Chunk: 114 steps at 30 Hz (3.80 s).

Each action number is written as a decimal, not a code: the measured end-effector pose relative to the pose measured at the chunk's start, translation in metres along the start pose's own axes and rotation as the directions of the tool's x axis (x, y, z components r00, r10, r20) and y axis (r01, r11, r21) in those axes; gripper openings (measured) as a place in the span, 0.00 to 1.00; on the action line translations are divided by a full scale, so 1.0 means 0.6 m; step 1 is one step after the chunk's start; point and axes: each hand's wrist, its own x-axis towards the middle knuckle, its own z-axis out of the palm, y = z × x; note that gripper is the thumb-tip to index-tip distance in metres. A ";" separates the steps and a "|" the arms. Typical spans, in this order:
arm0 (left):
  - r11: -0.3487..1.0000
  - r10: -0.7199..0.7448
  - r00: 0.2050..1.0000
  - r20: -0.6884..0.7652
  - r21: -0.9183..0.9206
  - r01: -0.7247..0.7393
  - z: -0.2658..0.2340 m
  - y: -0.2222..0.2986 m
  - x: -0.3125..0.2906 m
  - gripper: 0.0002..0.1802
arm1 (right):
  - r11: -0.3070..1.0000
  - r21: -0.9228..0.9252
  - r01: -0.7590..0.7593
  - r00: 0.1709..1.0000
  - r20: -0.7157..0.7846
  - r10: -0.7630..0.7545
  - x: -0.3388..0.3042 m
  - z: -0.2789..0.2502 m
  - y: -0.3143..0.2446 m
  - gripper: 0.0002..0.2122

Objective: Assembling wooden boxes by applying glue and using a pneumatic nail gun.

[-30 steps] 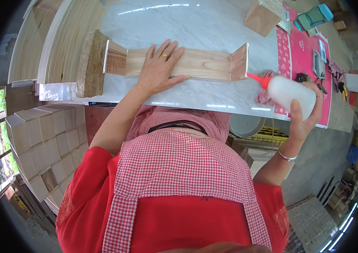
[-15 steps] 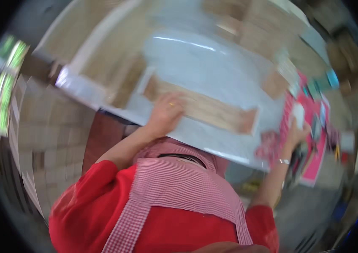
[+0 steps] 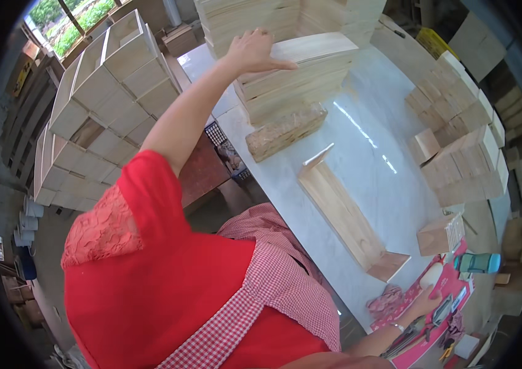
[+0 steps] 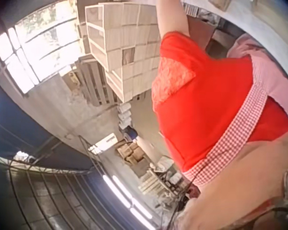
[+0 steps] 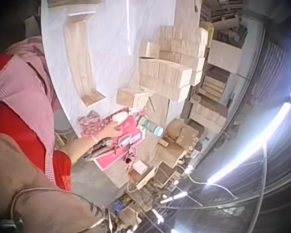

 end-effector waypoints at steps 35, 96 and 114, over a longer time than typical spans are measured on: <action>0.542 0.595 0.362 -0.718 0.025 -0.840 0.016 0.252 -0.118 0.22 | 0.248 0.868 -0.429 0.868 0.473 -0.153 -0.169 -0.134 -0.490 0.28; 0.650 0.168 0.717 -0.676 -0.471 -0.596 -0.112 0.217 -0.154 0.21 | 0.960 0.280 0.021 0.947 0.302 -0.109 -0.368 -0.054 -0.303 0.09; 0.605 0.048 0.620 -0.783 -0.471 -0.642 -0.056 0.133 -0.139 0.14 | 0.811 0.441 0.384 0.887 0.068 -0.457 -0.361 -0.093 -0.352 0.13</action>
